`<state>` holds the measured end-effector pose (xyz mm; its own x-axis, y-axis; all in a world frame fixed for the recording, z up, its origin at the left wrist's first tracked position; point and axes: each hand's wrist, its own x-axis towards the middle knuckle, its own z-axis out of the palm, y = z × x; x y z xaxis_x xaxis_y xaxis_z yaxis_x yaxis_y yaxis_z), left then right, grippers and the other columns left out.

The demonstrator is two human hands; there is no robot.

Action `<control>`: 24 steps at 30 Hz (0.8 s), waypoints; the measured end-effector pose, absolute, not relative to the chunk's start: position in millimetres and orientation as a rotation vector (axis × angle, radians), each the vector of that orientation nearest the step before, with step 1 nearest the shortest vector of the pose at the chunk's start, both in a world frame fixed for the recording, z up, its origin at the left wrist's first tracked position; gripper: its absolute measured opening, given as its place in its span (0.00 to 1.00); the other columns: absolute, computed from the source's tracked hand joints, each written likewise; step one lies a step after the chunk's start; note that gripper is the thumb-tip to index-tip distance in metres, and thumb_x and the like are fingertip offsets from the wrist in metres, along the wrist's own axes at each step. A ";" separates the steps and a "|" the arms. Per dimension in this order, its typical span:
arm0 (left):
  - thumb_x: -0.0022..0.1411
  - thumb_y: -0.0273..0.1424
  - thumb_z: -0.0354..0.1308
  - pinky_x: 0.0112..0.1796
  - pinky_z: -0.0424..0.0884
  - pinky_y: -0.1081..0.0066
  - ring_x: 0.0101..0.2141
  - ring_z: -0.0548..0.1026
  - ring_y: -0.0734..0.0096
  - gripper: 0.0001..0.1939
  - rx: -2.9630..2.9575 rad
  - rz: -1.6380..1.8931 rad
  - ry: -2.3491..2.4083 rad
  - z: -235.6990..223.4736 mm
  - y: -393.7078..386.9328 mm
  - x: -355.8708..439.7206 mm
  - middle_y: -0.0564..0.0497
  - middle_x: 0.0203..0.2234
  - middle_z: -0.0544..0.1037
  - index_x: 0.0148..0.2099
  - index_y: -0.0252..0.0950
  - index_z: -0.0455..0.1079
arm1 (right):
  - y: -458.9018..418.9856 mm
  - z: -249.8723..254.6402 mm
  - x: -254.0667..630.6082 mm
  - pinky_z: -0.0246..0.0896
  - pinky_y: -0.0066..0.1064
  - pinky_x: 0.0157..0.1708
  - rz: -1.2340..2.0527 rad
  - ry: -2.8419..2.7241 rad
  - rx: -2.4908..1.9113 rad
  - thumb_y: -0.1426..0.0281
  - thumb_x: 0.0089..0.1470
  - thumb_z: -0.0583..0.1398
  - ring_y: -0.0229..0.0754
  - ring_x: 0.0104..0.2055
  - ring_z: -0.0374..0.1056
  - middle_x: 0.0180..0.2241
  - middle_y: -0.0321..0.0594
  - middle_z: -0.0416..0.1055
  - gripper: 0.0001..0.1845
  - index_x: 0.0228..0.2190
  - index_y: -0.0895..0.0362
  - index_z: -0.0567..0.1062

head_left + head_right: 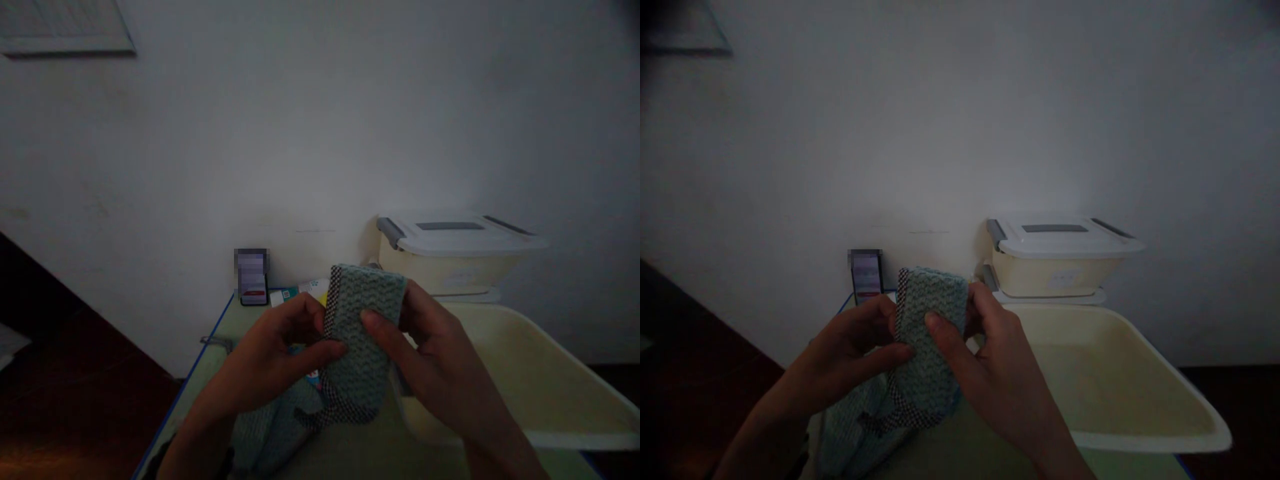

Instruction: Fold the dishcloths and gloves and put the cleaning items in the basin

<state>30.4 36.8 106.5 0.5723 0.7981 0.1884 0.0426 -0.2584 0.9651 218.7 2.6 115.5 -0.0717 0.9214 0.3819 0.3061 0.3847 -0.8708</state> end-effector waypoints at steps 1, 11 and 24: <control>0.57 0.31 0.60 0.27 0.66 0.77 0.26 0.66 0.78 0.11 1.703 0.833 0.720 107.6 37.2 29.4 0.57 0.23 0.66 0.32 0.35 0.58 | 2.7 115.5 218.8 0.65 0.28 0.31 0.750 -1.610 -1.111 0.61 0.55 0.56 0.34 0.27 0.65 0.26 0.32 0.67 0.09 0.34 0.53 0.67; 0.61 0.31 0.56 0.25 0.63 0.80 0.25 0.64 0.81 0.07 1.712 0.843 0.722 109.7 39.4 26.4 0.56 0.24 0.65 0.33 0.33 0.63 | 6.4 114.1 219.1 0.66 0.29 0.33 0.817 -1.588 -1.073 0.63 0.55 0.57 0.35 0.30 0.66 0.29 0.33 0.69 0.08 0.35 0.53 0.67; 0.56 0.29 0.60 0.27 0.69 0.75 0.29 0.71 0.74 0.13 1.486 0.943 0.663 96.4 33.5 56.6 0.54 0.29 0.72 0.36 0.37 0.56 | 3.6 119.7 227.1 0.68 0.33 0.40 1.063 -1.540 -0.967 0.67 0.55 0.58 0.38 0.37 0.69 0.40 0.38 0.71 0.13 0.43 0.52 0.65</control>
<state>56.6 33.5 96.4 0.5093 0.8413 0.1815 -0.1138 -0.1432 0.9831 227.1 3.6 119.7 -0.1921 0.9410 0.2786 0.0733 0.2969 -0.9521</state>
